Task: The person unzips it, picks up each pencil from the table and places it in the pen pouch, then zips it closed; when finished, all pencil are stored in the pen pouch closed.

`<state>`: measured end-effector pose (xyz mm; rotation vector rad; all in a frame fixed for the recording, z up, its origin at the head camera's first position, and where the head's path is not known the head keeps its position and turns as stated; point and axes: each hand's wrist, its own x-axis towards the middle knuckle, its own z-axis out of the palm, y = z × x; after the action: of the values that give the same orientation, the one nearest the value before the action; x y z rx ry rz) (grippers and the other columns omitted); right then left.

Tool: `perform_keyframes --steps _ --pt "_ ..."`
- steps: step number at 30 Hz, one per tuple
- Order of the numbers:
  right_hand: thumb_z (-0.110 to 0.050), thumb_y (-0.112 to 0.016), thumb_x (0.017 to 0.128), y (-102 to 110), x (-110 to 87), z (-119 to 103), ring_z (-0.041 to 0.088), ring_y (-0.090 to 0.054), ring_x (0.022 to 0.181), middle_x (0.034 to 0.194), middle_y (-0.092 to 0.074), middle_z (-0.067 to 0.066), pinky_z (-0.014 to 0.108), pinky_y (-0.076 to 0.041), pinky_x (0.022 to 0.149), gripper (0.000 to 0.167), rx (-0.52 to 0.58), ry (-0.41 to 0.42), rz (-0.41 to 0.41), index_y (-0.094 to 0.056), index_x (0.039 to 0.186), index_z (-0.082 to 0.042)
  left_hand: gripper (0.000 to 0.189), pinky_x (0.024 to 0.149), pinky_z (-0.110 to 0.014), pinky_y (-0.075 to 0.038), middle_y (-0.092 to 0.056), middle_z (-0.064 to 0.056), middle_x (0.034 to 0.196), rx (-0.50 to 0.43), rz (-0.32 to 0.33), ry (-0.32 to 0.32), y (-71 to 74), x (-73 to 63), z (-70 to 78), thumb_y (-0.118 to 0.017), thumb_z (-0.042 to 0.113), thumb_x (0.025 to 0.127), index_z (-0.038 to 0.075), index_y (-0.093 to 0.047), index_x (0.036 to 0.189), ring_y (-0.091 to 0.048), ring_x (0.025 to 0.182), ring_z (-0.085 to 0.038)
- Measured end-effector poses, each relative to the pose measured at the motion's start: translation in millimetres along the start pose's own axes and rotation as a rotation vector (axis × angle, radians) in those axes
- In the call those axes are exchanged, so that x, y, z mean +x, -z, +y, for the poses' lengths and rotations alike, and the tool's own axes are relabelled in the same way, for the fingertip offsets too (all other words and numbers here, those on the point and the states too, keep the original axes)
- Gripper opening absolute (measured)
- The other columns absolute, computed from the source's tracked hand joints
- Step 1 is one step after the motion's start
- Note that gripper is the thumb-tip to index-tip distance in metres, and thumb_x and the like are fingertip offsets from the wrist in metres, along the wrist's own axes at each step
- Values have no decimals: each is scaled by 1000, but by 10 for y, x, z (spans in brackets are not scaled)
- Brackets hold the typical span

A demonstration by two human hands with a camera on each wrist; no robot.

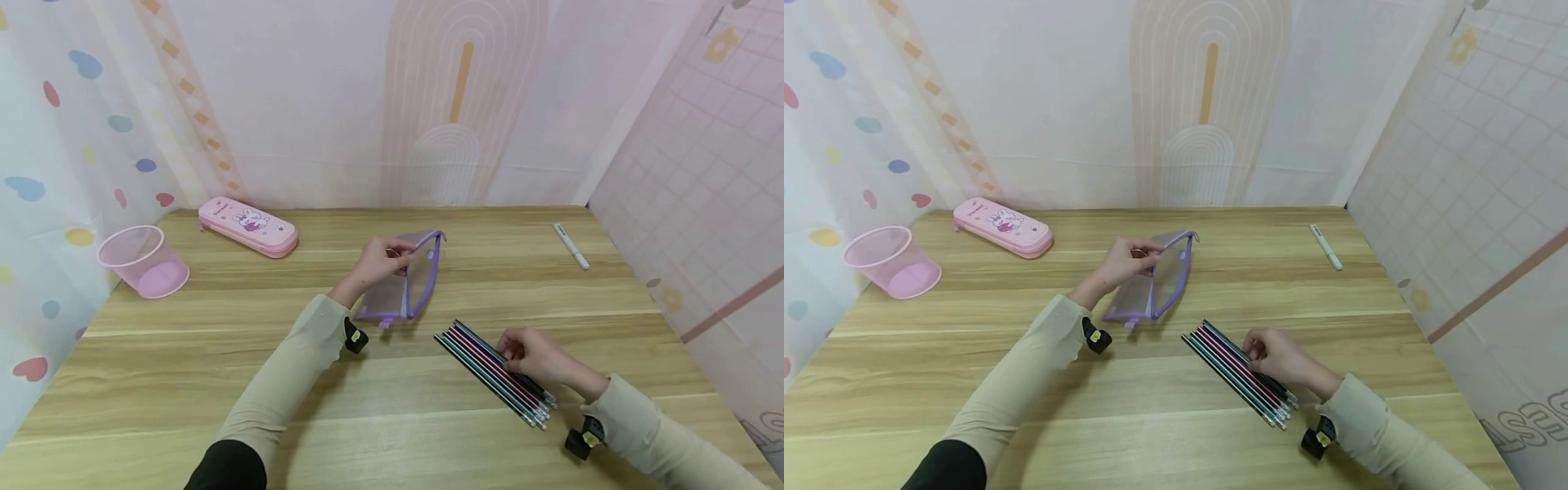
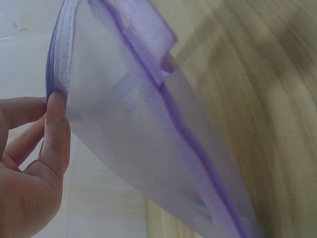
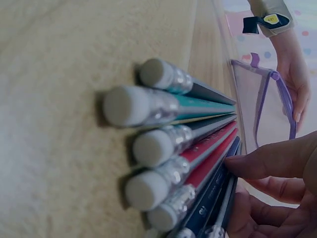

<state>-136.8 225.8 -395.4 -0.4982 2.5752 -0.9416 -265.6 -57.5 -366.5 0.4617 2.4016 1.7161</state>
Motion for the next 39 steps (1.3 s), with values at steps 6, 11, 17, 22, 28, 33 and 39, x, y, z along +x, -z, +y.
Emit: perform_keyframes --steps 6,11,17,22,28,33,39 --pt "5 -59 76 51 19 -13 11 -57 69 79 -64 11 18 -50 56 28 32 73 55 -57 104 4 28 62 -25 -58 -59 -14 80 9 -3 17 4 -4 -1 -58 -1 81 -9 -58 107 -56 62 -9" --pt "6 -57 78 136 99 -52 12 -59 72 85 -65 17 19 -52 55 36 121 111 152 -56 114 3 28 62 -25 -58 -59 -14 80 5 -2 18 1 -12 10 -58 -1 81 -9 -58 108 -56 62 -9" --pt "-3 -58 82 214 246 -137 4 -60 71 95 -62 26 23 -56 61 36 329 65 248 -54 117 5 28 62 -25 -58 -59 -12 79 -4 2 18 0 -17 5 -58 -1 81 -8 -59 107 -56 61 -8" --pt "-5 -59 83 238 410 -218 4 -62 72 98 -62 25 25 -57 66 37 484 35 314 -53 119 4 29 62 -25 -58 -60 -24 88 -14 7 27 13 -16 1 -59 0 81 -9 -58 109 -57 61 -8" --pt "-4 -59 83 200 608 -399 9 -64 77 94 -64 11 25 -57 71 43 679 -24 316 -48 124 3 29 62 -25 -58 -59 -30 94 -9 19 15 23 -24 11 -59 1 81 -8 -59 108 -57 60 -7" --pt "1 -56 83 95 791 -526 10 -64 77 82 -64 -2 23 -56 72 46 848 -57 285 -43 127 4 28 61 -25 -58 -60 -28 91 -14 29 0 12 -23 -1 -59 -1 80 -9 -59 107 -57 59 -6" --pt "4 -53 83 -14 990 -626 10 -63 75 81 -65 2 20 -56 70 44 943 -123 239 -44 126 5 28 61 -26 -58 -60 -28 91 -13 13 -9 -24 -9 -30 -59 0 81 -9 -58 107 -57 60 -7"
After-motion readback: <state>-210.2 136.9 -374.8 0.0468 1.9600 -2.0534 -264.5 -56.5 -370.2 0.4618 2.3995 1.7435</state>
